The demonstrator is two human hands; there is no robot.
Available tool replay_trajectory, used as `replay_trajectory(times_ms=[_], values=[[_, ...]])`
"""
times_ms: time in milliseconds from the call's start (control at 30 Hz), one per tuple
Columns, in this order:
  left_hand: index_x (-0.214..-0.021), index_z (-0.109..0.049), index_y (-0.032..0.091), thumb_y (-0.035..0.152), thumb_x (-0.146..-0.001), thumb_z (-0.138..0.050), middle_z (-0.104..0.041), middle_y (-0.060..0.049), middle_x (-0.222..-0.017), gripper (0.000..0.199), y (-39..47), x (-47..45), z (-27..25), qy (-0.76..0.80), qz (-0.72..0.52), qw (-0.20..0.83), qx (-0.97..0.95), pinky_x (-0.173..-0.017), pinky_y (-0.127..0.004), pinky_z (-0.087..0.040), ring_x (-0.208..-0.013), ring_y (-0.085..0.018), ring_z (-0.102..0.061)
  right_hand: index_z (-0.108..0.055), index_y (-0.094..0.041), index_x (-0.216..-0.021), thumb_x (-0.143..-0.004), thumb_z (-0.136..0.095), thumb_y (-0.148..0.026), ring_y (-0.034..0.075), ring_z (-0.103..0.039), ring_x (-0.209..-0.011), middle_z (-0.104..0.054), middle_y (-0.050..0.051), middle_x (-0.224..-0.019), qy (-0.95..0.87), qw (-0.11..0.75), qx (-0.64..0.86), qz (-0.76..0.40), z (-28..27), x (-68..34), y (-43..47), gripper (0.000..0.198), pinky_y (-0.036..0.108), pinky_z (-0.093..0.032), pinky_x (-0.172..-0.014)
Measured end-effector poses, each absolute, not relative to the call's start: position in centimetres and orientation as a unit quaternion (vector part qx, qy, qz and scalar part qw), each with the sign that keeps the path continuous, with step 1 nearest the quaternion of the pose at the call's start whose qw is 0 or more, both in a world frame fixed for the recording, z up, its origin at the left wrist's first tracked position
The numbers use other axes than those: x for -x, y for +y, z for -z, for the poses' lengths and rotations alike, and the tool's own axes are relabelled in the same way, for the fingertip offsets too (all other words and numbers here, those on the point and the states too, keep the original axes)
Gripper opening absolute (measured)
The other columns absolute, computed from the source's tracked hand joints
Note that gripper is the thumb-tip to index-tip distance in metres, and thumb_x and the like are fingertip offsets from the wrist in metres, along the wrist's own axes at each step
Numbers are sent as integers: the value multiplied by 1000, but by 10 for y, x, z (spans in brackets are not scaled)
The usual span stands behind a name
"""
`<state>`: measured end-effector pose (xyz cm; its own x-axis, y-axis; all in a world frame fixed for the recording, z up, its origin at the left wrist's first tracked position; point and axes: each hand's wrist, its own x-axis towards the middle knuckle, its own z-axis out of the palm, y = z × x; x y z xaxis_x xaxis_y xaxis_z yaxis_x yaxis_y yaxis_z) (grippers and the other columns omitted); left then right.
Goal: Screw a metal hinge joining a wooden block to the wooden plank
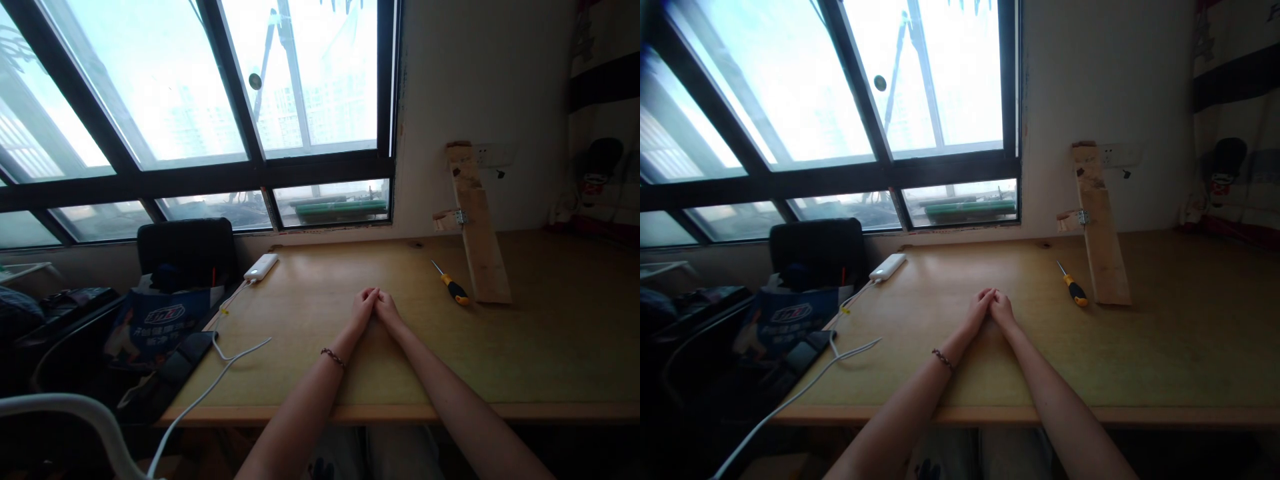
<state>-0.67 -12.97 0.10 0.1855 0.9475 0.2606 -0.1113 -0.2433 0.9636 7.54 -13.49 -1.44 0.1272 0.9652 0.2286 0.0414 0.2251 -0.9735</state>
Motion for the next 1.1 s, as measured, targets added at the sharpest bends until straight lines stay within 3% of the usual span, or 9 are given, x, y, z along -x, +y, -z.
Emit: replay_trajectory(times_ms=[1100], values=[[-58,-52,14,43,-70,-53,-50,1,-57,31,-132,6,-4,365,-525,482,-599,-59,-23,-36,-59,-11,-45,-65,-14,-81,-71,-47,-41,20,-60,-71,-67,6,-75,-533,575,480,-394,19,-77,-133,34,29,-46,-66]])
